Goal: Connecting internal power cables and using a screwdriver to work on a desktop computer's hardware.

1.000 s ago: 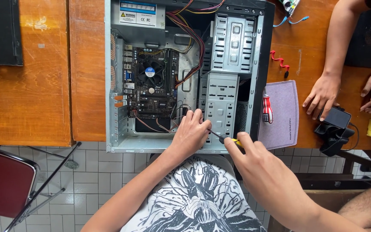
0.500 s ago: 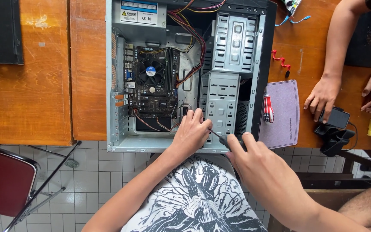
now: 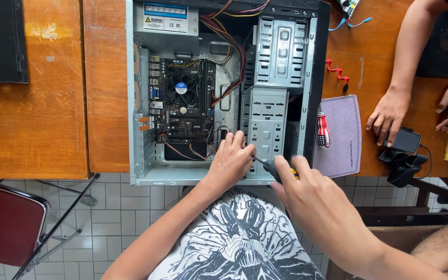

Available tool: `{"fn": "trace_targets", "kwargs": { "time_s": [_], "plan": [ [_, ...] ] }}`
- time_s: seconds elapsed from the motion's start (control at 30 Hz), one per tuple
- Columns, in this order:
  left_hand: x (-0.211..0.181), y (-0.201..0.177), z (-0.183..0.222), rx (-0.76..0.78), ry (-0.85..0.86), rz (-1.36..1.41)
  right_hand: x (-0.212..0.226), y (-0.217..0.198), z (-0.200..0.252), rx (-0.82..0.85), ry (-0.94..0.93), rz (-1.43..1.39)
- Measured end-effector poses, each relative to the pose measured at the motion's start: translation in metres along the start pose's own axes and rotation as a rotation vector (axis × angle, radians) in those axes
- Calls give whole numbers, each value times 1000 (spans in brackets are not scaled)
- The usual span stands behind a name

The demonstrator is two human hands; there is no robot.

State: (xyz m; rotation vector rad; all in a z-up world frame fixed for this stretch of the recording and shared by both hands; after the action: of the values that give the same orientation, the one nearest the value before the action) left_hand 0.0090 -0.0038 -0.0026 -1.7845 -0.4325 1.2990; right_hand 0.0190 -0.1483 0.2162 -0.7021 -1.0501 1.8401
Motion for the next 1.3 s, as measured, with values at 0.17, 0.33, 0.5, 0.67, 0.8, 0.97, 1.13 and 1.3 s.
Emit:
{"fn": "trace_targets", "kwargs": {
  "time_s": [0.17,0.33,0.5,0.67,0.8,0.97,1.13,1.3],
  "plan": [
    [0,-2,-1,46,-10,2,1,-2,1,25,-89,-11],
    [1,0,-1,28,-2,-9,-2,-3,1,40,-200,21],
    [1,-2,-1,28,1,1,-6,-1,-1,-26,-131,-11],
    [-1,-5,-1,80,-20,6,-4,-9,-2,94,-59,-37],
    [-1,-5,0,62,-17,3,-3,-10,-1,184,-16,-33],
    [0,-5,1,85,-35,41,-6,-8,-5,95,-33,-95],
    [3,-12,5,113,-52,128,-9,-2,-6,76,36,-99],
    [3,-15,4,110,-62,130,-4,-2,-10,118,42,-125]
  ]
}}
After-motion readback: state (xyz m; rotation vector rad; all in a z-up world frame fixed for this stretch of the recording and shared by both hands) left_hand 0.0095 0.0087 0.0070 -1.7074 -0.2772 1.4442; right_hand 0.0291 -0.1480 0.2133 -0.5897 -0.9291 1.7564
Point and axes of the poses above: each hand's wrist, its own z-axis away from the middle knuckle, its own y-axis out of the palm, x = y × z, the point moved 1 cm from there along -z, towards the middle knuckle, and after that the axes turned 4 degrees about y, right-handed, at the moved point
